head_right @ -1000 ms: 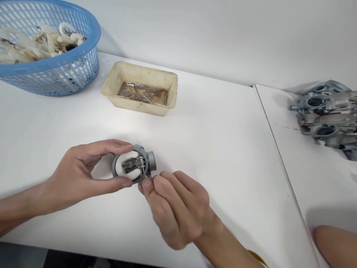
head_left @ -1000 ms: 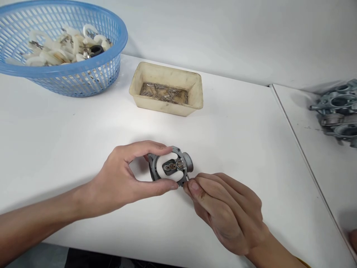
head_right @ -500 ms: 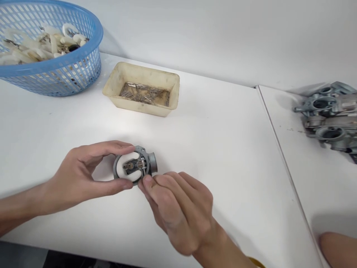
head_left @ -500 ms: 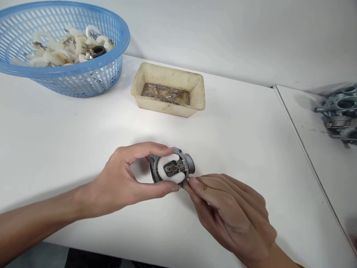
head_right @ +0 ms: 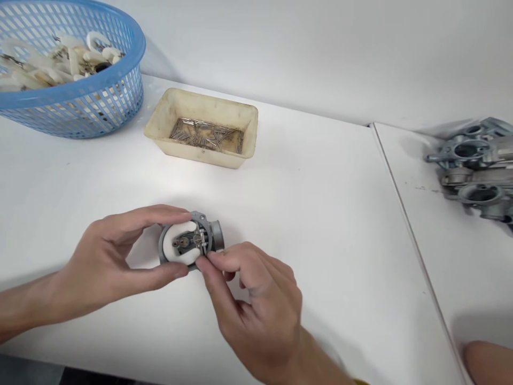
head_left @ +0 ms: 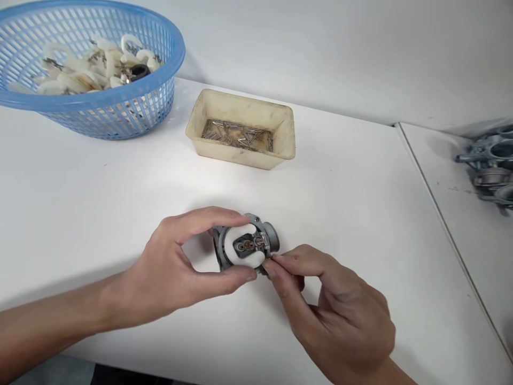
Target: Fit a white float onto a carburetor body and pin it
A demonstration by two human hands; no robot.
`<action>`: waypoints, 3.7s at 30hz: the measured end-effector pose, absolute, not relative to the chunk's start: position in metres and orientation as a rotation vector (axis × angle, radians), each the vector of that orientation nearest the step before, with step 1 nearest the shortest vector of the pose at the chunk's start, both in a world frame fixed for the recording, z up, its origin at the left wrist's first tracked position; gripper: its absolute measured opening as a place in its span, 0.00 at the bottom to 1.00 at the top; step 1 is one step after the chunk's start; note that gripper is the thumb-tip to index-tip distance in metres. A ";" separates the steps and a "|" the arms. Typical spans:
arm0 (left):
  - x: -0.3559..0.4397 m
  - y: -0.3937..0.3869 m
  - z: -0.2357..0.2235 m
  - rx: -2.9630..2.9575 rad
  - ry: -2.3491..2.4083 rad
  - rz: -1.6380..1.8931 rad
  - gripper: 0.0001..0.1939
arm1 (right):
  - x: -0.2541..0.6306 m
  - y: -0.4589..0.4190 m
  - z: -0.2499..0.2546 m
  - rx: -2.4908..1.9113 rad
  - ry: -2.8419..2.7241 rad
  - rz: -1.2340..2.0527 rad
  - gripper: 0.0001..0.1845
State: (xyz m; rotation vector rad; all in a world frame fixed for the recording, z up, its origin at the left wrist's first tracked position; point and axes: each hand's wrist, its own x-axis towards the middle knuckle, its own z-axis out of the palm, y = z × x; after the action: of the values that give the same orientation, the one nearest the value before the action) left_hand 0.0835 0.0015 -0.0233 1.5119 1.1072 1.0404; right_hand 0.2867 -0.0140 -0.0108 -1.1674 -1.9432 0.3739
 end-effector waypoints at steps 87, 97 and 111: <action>0.083 0.001 -0.026 1.525 1.050 0.982 0.24 | 0.312 0.024 -0.007 -0.881 -2.128 0.779 0.14; 0.072 0.003 -0.028 1.614 1.029 0.865 0.48 | 0.321 0.026 -0.005 -0.904 -2.142 0.822 0.24; 0.083 0.012 0.007 1.998 1.252 0.614 0.31 | 0.367 0.048 -0.003 -1.119 -1.983 0.722 0.24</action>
State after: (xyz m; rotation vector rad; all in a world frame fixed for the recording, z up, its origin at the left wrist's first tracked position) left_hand 0.0833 0.0115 0.0071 1.9980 1.2521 0.6142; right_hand 0.3668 0.0482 -0.0035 -1.1190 -1.9831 0.7223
